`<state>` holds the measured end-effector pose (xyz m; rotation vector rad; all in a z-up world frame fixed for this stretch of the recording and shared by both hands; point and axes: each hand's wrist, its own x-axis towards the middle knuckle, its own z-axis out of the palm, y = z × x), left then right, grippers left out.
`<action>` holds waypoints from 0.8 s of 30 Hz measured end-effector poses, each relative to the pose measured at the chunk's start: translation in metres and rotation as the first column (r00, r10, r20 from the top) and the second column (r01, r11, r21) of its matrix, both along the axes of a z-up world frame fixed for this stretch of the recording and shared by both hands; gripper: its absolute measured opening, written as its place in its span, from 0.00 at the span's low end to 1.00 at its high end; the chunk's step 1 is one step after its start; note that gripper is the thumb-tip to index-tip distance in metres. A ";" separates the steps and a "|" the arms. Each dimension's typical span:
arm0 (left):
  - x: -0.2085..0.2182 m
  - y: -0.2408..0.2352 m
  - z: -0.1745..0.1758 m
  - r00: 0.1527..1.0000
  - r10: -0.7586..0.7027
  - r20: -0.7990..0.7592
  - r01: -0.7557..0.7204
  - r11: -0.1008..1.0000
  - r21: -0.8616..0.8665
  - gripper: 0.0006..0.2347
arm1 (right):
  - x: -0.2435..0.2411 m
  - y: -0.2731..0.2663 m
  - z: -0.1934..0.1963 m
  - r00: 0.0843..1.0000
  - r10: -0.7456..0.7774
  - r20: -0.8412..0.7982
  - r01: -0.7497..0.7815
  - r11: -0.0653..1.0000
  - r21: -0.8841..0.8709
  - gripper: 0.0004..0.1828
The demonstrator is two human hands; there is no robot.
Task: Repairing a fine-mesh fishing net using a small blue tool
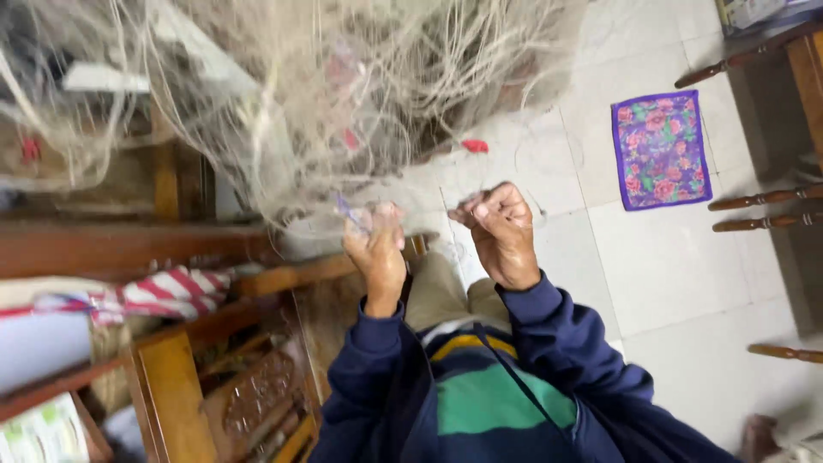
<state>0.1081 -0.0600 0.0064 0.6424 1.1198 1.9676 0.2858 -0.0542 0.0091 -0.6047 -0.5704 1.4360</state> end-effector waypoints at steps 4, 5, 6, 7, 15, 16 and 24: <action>0.018 -0.032 0.045 1.000 0.018 -0.022 -0.018 1.000 -0.015 0.17 | 0.018 -0.021 0.007 0.996 0.093 0.013 -0.093 0.996 -0.004 0.11; 0.024 -0.050 0.039 0.999 0.048 -0.017 -0.048 0.998 -0.045 0.17 | 0.023 -0.032 0.008 0.992 0.124 0.016 -0.124 0.992 -0.034 0.11; 0.030 -0.068 0.034 0.998 0.051 0.042 -0.049 0.997 -0.051 0.15 | 0.028 -0.043 0.010 0.988 0.154 0.009 -0.154 0.987 -0.036 0.11; 0.033 -0.067 0.030 0.995 0.042 0.091 -0.041 0.999 -0.021 0.13 | 0.029 -0.037 0.012 0.985 0.173 -0.004 -0.173 0.985 -0.001 0.11; 0.072 -0.154 0.042 0.979 0.123 0.160 -0.117 0.992 -0.047 0.13 | 0.064 -0.094 0.025 0.948 0.312 -0.065 -0.312 0.950 0.015 0.11; 0.073 -0.160 0.049 0.981 0.139 0.138 -0.134 0.990 -0.051 0.14 | 0.066 -0.100 0.028 0.945 0.321 -0.064 -0.320 0.947 0.019 0.11; 0.066 -0.165 0.065 0.982 0.147 0.115 -0.147 0.989 -0.008 0.13 | 0.076 -0.118 0.047 0.949 0.310 -0.064 -0.306 0.950 0.064 0.12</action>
